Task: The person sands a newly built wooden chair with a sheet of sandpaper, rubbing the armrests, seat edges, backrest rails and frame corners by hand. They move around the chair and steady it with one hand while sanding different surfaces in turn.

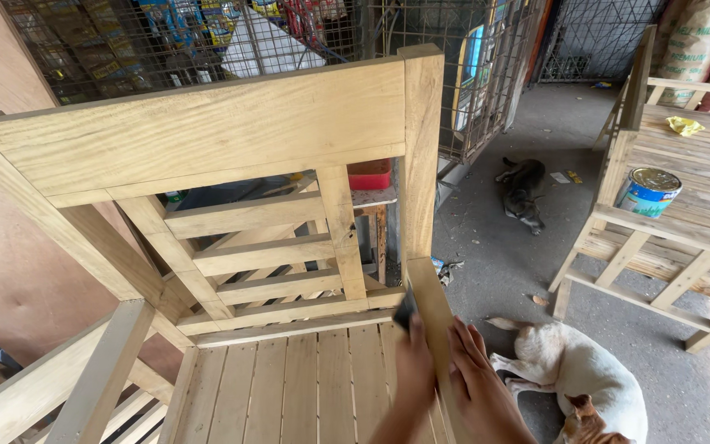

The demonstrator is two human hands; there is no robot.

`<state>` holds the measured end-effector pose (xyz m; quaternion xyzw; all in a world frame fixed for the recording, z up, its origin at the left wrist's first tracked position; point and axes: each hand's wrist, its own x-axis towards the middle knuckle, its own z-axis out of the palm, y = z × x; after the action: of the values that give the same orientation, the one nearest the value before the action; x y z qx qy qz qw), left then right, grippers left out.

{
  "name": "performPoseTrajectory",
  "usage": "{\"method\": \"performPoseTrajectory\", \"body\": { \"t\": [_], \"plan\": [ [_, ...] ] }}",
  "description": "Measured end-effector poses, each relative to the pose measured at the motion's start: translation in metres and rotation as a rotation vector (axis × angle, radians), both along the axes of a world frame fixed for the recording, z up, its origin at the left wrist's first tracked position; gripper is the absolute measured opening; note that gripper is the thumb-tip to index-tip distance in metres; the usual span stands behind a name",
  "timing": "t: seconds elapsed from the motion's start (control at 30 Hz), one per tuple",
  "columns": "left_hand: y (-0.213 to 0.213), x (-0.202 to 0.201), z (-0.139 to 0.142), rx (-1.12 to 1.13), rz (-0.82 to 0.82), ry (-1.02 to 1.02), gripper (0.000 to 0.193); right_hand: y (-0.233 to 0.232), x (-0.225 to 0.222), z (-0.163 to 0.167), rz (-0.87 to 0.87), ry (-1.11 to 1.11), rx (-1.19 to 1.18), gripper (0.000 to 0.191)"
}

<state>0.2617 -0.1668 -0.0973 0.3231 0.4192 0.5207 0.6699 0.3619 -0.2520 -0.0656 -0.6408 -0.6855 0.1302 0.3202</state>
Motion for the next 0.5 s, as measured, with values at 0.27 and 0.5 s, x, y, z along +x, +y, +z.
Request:
{"method": "performPoseTrajectory", "body": {
  "t": [0.27,0.5],
  "plan": [
    [0.000,-0.002,0.027,0.057,-0.019,-0.080,0.058,-0.001,0.001,0.007,0.062,0.121,0.030,0.053],
    [-0.129,-0.016,-0.064,0.169,0.056,0.184,0.060,0.008,-0.001,-0.005,0.030,0.246,0.135,0.054]
  ]
}}
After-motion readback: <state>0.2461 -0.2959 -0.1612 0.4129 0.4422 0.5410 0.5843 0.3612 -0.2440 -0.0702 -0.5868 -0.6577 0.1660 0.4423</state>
